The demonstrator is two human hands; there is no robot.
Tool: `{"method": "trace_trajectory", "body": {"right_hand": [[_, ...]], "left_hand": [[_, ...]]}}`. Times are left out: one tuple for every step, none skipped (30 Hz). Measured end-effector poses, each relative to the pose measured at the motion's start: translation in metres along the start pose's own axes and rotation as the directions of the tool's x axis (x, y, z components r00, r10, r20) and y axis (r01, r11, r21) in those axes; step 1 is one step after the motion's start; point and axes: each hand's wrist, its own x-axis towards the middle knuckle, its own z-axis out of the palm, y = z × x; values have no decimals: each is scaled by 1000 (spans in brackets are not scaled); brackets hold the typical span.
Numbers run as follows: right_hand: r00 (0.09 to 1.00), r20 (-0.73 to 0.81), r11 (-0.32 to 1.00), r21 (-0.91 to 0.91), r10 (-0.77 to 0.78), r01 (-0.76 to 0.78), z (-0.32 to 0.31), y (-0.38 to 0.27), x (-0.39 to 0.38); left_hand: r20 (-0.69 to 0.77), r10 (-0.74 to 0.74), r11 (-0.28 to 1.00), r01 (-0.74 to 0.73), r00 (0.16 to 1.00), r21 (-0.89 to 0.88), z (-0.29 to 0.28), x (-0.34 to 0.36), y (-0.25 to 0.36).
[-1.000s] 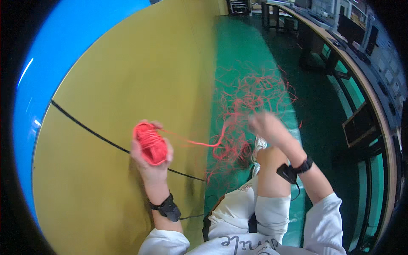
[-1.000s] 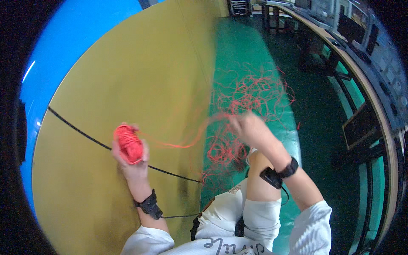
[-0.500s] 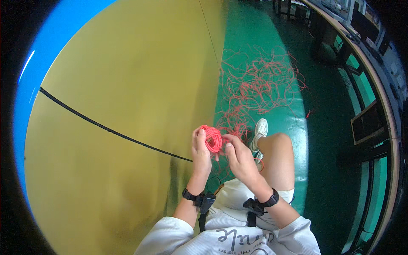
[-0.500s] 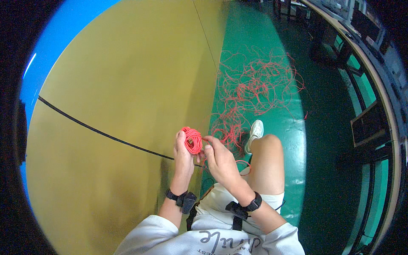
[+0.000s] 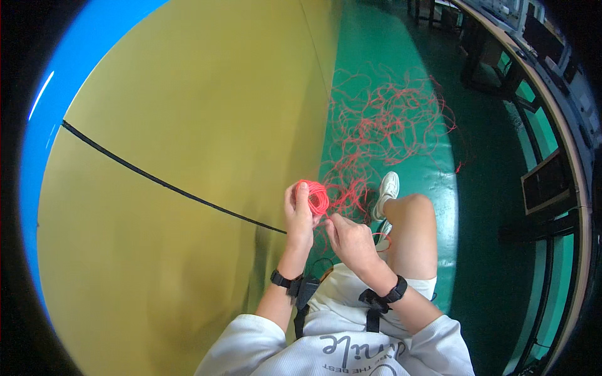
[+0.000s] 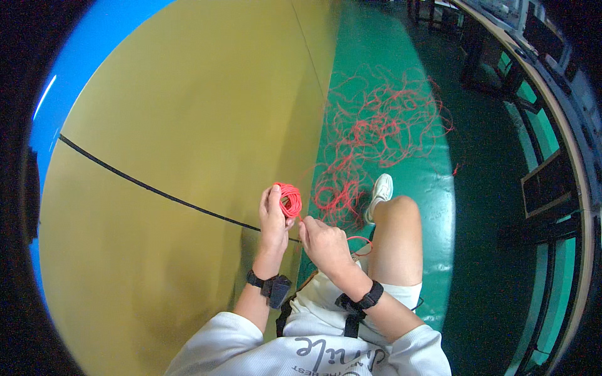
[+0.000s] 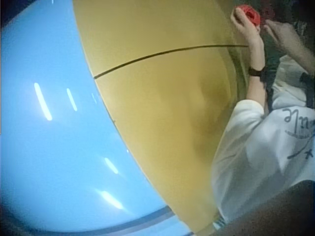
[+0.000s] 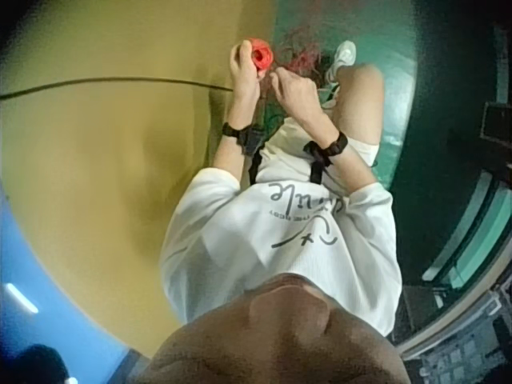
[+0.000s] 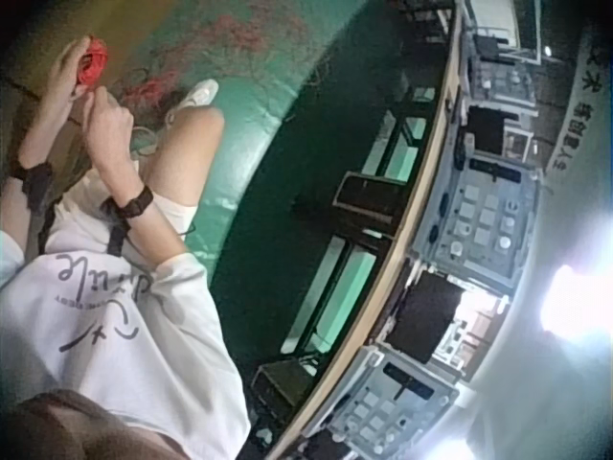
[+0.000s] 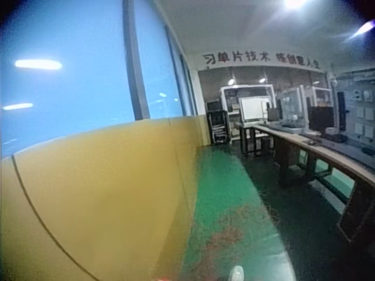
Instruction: The person winds a length of red wire into a coil by hand while seated.
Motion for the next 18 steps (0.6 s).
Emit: {"method": "trace_trajectory", "body": {"right_hand": [[1000, 12, 1000, -22, -11, 11, 0, -1, 0], [999, 25, 999, -42, -21, 22, -1, -1, -1], [999, 26, 999, -40, -23, 24, -3, -2, -1], [996, 48, 996, -46, -75, 77, -7, -3, -1], [989, 72, 990, -52, -125, 129, -10, -2, -2], [989, 75, 990, -51, -127, 131, -13, -4, -3], [968, 144, 975, -46, -208, 216, -16, -6, -4], [936, 210, 954, -37, -283, 297, -19, -7, -4], [935, 213, 954, -35, -283, 297, -21, -6, -2], [933, 192, 947, -43, -306, 319, -25, -2, 3], [932, 172, 940, -60, -320, 335, -32, 2, 7], [932, 170, 939, -68, -321, 336, -40, 4, 11], [924, 218, 937, -86, -313, 338, -47, 7, 15], [917, 212, 931, -69, -338, 359, -51, 6, 19], [909, 205, 924, -52, -362, 380, -54, 5, 21], [908, 207, 923, -48, -364, 381, -56, 1, 20], [899, 233, 922, -16, -372, 386, -58, 0, 19], [888, 257, 921, 17, -381, 390, -58, 0, 17]], "left_hand": [[1, -4, 1000, 4, 1000, -1, -3, 3, -5], [35, 8, 1000, -9, 999, 25, -9, 8, -11], [66, 25, 998, -28, 998, 51, -15, 12, -16], [63, 26, 998, -29, 998, 51, -20, 19, -23], [67, 130, 985, -136, 989, 108, -21, 24, -28], [77, 231, 956, -241, 970, 165, -23, 27, -33], [72, 231, 956, -241, 970, 166, -26, 27, -38], [121, 275, 919, -297, 954, 258, -26, 25, -38], [173, 312, 870, -354, 934, 345, -27, 23, -38], [205, 326, 843, -382, 923, 380, -30, 22, -41], [208, 319, 846, -377, 924, 376, -29, 19, -39], [270, 283, 837, -375, 920, 399, -29, 15, -34], [330, 244, 826, -374, 912, 422, -31, 13, -32], [325, 244, 825, -372, 914, 425, -35, 13, -32], [365, 211, 847, -356, 907, 395, -40, 15, -34], [405, 178, 867, -338, 897, 366, -44, 15, -36], [405, 175, 869, -334, 897, 366, -43, 14, -31], [347, 19, 942, -133, 938, 309, -40, 10, -22]]}}
